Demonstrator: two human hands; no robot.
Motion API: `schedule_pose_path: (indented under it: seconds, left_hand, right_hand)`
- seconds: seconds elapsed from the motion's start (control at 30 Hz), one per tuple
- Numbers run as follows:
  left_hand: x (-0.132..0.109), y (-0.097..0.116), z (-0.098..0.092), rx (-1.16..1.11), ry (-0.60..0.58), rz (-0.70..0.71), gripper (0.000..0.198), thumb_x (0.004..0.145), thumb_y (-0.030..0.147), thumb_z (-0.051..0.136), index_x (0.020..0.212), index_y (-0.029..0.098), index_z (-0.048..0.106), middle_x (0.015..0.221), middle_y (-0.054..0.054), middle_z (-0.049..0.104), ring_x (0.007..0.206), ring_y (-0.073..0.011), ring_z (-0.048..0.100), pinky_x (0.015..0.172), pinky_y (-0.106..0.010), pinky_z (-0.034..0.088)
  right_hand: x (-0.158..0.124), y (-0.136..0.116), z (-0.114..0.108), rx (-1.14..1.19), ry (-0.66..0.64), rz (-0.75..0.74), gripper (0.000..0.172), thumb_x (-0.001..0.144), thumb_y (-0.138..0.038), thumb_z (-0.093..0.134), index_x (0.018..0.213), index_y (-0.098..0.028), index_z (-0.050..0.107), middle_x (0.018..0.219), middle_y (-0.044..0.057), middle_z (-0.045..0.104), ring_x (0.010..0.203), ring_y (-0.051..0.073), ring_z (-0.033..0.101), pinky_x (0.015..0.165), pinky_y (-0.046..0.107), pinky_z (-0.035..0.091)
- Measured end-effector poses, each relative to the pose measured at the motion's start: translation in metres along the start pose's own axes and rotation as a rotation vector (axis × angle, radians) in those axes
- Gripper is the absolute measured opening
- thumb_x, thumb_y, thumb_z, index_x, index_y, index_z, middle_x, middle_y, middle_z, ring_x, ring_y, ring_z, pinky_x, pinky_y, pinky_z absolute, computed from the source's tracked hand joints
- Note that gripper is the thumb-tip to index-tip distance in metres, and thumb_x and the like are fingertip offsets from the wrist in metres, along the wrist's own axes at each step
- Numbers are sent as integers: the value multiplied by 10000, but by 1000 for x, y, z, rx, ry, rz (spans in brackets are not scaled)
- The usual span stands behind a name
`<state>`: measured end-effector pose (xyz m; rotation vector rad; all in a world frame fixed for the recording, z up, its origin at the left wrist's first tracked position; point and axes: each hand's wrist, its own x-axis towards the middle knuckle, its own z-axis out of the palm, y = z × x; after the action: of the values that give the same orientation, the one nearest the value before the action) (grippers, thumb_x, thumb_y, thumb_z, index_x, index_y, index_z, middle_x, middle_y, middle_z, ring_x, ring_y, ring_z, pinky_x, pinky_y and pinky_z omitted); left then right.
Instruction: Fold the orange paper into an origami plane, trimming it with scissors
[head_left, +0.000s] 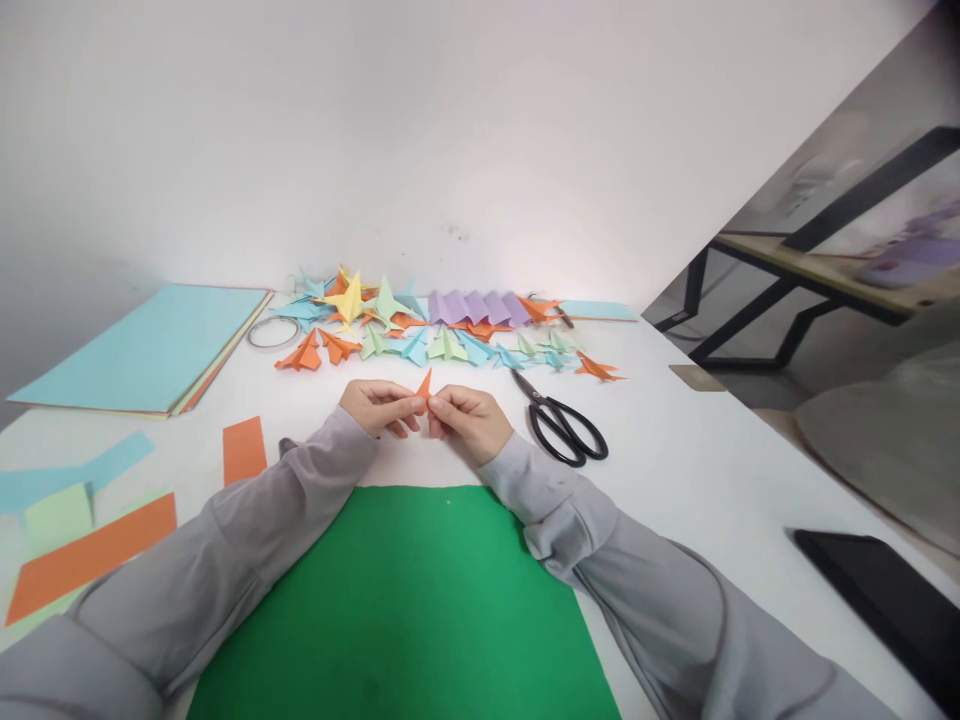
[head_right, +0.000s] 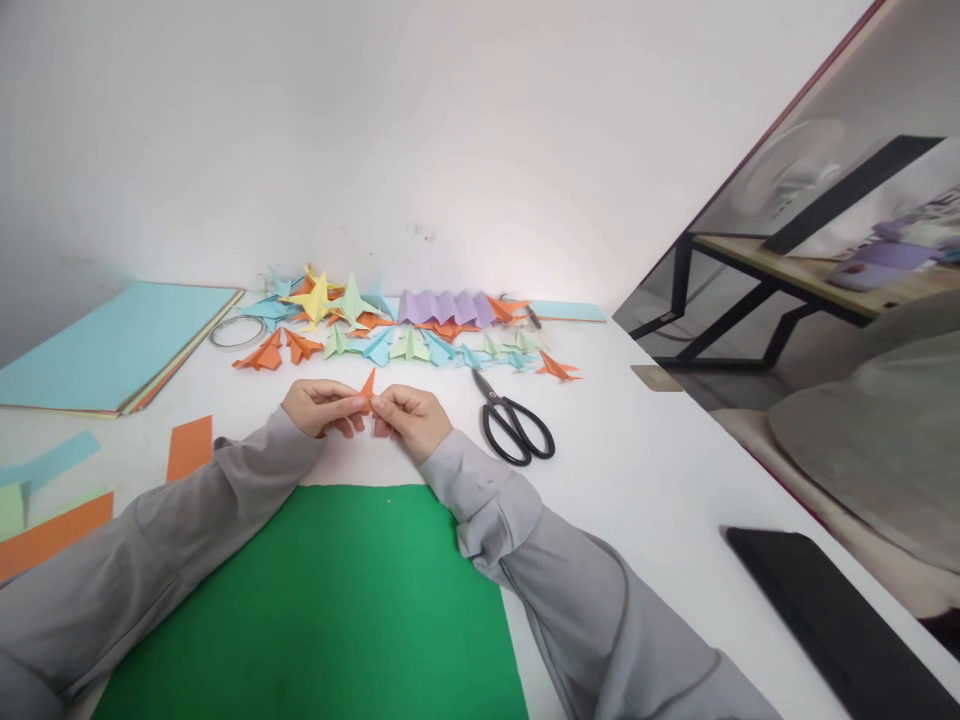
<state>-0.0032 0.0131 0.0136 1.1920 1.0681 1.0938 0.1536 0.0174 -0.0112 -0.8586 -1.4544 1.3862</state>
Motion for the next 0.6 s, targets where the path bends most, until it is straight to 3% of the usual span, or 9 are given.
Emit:
schedule_pose_path:
  seconds: [0.27, 0.4, 0.6]
  left_hand:
    - [1, -7, -4, 67, -90, 91, 197, 554, 273, 735, 507, 118, 624, 417, -12, 583, 371, -95, 533, 395, -200, 446]
    - [-2, -8, -3, 178, -168, 53, 176, 540, 240, 740, 504, 116, 620, 426, -12, 590, 392, -96, 551, 414, -189, 454]
    - [-2, -7, -2, 175, -164, 19, 182, 511, 231, 763, 515, 111, 626, 431, -4, 593, 381, -97, 555, 395, -179, 452]
  right_hand:
    - [-3, -4, 2, -95, -52, -11, 400, 693, -541, 616, 595, -157, 559, 489, -19, 564, 441, 81, 464, 470, 226, 360]
    - [-3, -3, 5, -54, -17, 32, 385, 640, -518, 671, 579, -163, 535, 416, -53, 503, 380, 73, 427, 406, 211, 334]
    - [-3, -4, 6, -4, -14, 40, 363, 621, -480, 698, 560, -156, 546, 416, -39, 542, 324, 64, 403, 338, 203, 270]
